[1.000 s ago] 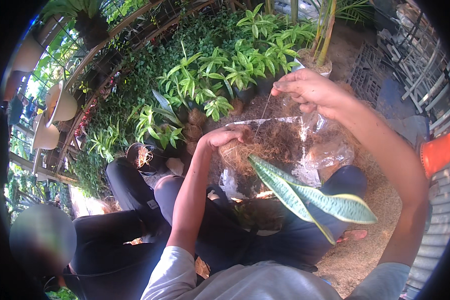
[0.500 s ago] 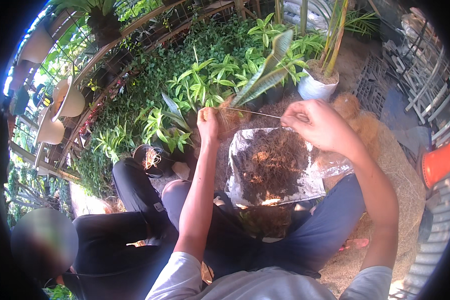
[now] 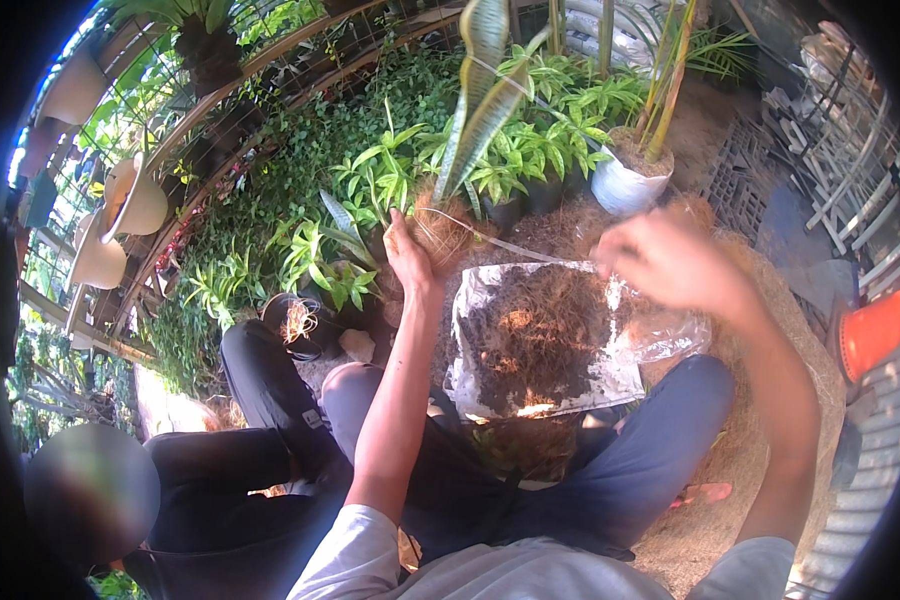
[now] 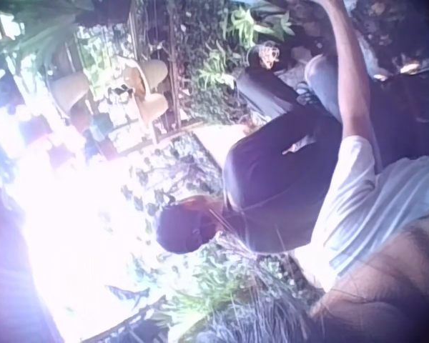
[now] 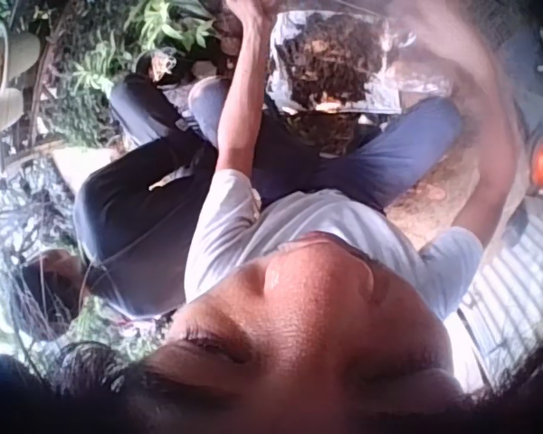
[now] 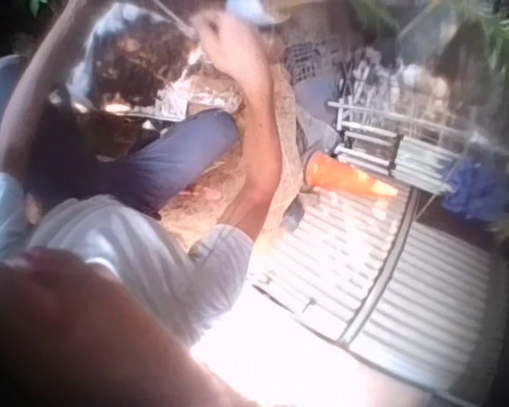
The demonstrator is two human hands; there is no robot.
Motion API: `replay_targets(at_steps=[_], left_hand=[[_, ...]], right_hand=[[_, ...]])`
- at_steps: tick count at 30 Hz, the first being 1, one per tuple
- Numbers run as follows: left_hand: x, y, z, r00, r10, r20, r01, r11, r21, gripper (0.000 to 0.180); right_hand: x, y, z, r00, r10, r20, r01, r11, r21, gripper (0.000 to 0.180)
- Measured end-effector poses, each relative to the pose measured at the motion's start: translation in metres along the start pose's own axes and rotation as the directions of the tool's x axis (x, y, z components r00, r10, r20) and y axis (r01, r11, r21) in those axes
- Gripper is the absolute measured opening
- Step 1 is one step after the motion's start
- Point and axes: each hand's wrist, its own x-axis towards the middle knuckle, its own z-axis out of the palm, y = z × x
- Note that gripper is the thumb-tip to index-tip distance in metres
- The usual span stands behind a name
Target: The person sits on the ground and wraps a snake plant with coconut coir fiber. They pull strands of coir from a pile, wrap them around the plant's base, and secure the bundle with a string. The person then places the wrapped plant aside and repeats the process with another plant.
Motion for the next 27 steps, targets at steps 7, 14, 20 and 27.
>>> replay_targets(at_steps=[7, 14, 20, 27], left_hand=[[0.018, 0.008, -0.019, 0.937, -0.257, 0.238, 0.312, 0.921, -0.235, 0.038], [0.000, 0.018, -0.007, 0.987, -0.139, 0.077, 0.146, 0.986, -0.087, 0.029], [-0.025, 0.010, 0.011, 0.975, 0.134, 0.176, -0.143, 0.989, 0.041, 0.031], [-0.036, 0.016, 0.010, 0.974, 0.118, 0.193, -0.145, 0.980, 0.135, 0.031]], right_hand=[[-0.005, -0.028, 0.028, 0.978, 0.003, 0.208, 0.006, 0.999, -0.041, 0.035], [0.026, 0.006, 0.009, 0.980, 0.194, -0.043, -0.198, 0.942, -0.273, 0.076], [0.055, 0.075, -0.027, 0.571, 0.024, -0.821, -0.176, 0.980, -0.093, 0.071], [0.040, 0.047, -0.008, 0.606, 0.483, -0.632, 0.236, 0.650, 0.722, 0.074]])
